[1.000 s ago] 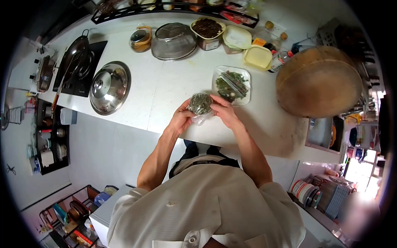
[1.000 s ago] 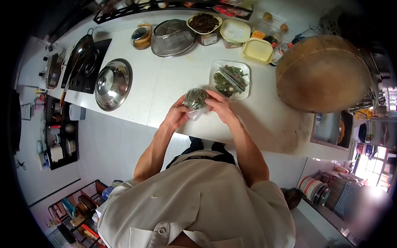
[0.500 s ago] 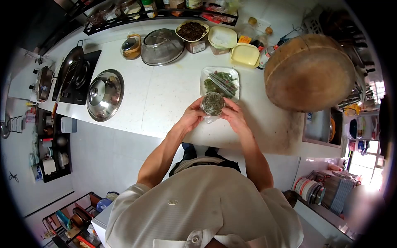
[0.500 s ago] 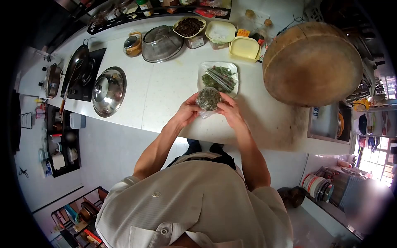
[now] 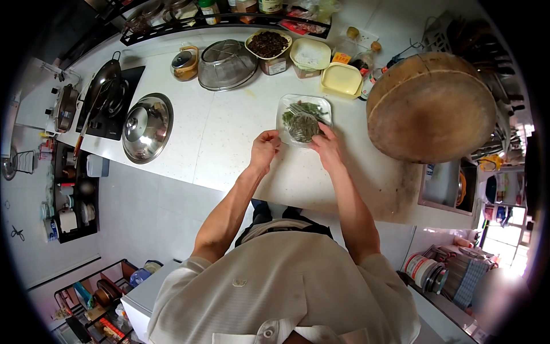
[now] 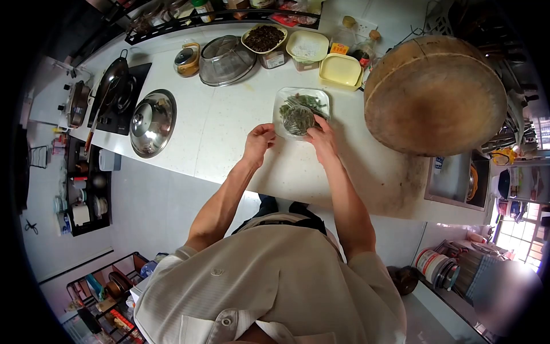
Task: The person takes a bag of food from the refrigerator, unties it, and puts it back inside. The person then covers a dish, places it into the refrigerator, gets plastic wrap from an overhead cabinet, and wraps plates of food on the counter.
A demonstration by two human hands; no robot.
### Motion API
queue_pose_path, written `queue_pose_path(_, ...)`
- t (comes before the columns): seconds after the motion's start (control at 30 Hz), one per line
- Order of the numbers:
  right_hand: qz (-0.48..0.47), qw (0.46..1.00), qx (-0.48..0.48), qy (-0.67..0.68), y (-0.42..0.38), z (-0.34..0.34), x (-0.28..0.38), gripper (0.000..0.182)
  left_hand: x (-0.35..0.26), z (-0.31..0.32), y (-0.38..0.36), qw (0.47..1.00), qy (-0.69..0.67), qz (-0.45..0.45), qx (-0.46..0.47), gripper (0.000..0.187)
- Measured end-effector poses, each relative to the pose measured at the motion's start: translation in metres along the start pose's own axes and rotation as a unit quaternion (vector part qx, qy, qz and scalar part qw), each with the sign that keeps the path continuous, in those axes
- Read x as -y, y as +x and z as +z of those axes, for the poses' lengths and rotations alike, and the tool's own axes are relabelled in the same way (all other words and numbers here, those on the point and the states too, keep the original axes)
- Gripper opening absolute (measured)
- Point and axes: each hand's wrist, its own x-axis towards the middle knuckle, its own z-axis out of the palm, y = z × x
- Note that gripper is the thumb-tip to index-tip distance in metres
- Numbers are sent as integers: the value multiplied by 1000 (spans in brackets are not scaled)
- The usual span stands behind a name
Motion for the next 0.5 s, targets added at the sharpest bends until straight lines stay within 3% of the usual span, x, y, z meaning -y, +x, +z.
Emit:
queue_pose_path(0.23, 15, 998, -15, -61, 21, 5, -11, 55, 5, -2, 3, 998, 35, -7, -49, 20)
queue_pose_path(0.37, 33, 997, 8, -69, 23, 6, -6, 56, 15, -3, 11, 999, 10, -15, -36, 18)
queue_pose_path(0.5, 40, 981, 6, -191, 27, 10, -8, 55, 12, -1, 16, 999, -4, -39, 5, 21)
